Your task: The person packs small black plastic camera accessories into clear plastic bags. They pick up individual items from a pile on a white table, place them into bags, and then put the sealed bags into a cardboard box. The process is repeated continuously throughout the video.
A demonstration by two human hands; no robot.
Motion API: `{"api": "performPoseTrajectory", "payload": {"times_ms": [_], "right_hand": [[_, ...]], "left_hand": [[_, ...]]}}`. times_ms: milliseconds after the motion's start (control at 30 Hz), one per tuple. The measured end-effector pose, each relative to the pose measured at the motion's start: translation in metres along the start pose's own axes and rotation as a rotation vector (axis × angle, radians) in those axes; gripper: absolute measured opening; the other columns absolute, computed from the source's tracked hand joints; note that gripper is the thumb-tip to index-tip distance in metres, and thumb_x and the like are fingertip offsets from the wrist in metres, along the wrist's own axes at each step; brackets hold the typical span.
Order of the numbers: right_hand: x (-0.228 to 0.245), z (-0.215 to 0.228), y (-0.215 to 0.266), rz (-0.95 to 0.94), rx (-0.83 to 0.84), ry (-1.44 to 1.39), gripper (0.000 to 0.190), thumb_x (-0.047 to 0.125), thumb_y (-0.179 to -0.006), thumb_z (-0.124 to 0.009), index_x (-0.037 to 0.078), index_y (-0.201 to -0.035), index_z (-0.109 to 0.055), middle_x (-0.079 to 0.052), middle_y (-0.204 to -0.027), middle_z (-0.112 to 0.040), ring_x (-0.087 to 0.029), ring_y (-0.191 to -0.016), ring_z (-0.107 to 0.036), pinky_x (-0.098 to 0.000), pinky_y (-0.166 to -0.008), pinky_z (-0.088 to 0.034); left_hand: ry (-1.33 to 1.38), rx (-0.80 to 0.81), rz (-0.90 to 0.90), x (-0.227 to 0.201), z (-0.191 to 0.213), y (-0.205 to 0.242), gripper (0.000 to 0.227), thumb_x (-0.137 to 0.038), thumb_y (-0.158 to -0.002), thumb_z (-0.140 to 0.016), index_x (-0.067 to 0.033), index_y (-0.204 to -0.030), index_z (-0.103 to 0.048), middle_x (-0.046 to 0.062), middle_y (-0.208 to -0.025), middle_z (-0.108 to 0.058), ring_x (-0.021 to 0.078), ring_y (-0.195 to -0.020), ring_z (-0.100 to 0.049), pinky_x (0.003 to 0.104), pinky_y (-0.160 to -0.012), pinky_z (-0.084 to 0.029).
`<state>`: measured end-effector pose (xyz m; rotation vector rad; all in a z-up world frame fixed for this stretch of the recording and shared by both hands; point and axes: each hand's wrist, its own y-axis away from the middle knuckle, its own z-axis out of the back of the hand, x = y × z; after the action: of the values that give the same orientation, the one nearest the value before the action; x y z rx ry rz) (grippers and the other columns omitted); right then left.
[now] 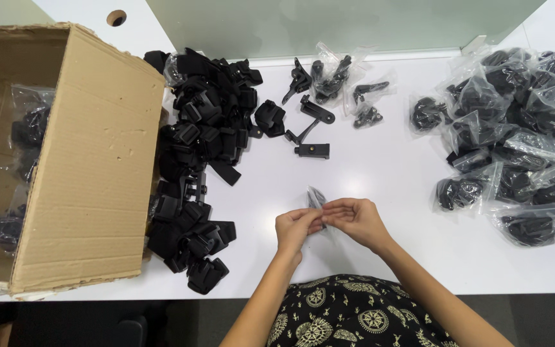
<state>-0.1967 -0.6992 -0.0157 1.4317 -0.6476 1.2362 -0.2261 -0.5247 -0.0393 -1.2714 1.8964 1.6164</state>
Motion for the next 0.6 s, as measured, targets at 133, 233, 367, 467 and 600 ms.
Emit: {"api": "performPoseTrajectory", "payload": {"times_ms": [133,233,367,467,600], "right_hand": [[-0.003,0.002,-0.001,-0.100,-0.071,-0.082,0.035,0.007,-0.080,-0.079,-0.005,-0.113,-0.074,-0.014,-0.094,-0.079,-0.017,-0.085,-0.075,-0.0293,-0.080,-0.061],[-0.009,0.003,-0.002,-0.153,-0.084,-0.200,0.031,0.006,-0.083,-0.076,-0.006,-0.112,-0.072,-0.014,-0.092,-0.078,-0.017,-0.084,-0.075,-0.0298,-0.081,-0.062],[-0.017,0.002,-0.004,-0.089,-0.095,-0.183,0.026,0.005,-0.087,-0.069,-0.005,-0.112,-0.069,-0.014,-0.096,-0.076,-0.017,-0.087,-0.073,-0.0302,-0.081,-0.061],[-0.018,-0.001,-0.003,-0.023,-0.093,-0.174,0.027,0.004,-0.088,-0.065,-0.005,-0.113,-0.068,-0.015,-0.098,-0.073,-0.018,-0.088,-0.071,-0.0308,-0.083,-0.059],[-0.008,-0.006,-0.001,-0.046,-0.096,-0.171,0.028,0.008,-0.088,-0.066,-0.006,-0.112,-0.068,-0.015,-0.099,-0.075,-0.018,-0.090,-0.074,-0.0313,-0.085,-0.062]], "left_hand": [[0.011,0.082,0.042,0.004,0.003,-0.005,0.022,-0.012,-0.089,-0.074,0.0049,-0.103,-0.076,0.011,-0.095,-0.076,0.0155,-0.088,-0.074,0.029,-0.077,-0.062],[-0.016,0.102,0.028,0.007,0.002,-0.006,0.024,-0.014,-0.091,-0.073,0.0035,-0.107,-0.075,0.011,-0.099,-0.075,0.0160,-0.090,-0.072,0.030,-0.078,-0.062],[-0.054,0.107,0.003,0.006,-0.001,-0.005,0.026,-0.017,-0.092,-0.071,0.0048,-0.107,-0.074,0.012,-0.099,-0.076,0.0159,-0.090,-0.073,0.029,-0.078,-0.063],[-0.127,0.064,-0.094,0.004,-0.004,-0.003,0.023,-0.014,-0.092,-0.070,0.0056,-0.104,-0.075,0.013,-0.094,-0.077,0.0164,-0.086,-0.075,0.028,-0.075,-0.063],[-0.295,-0.007,-0.237,-0.001,-0.005,0.001,0.018,-0.006,-0.084,-0.074,0.0069,-0.096,-0.077,0.015,-0.084,-0.079,0.0168,-0.073,-0.076,0.026,-0.068,-0.063]]}}
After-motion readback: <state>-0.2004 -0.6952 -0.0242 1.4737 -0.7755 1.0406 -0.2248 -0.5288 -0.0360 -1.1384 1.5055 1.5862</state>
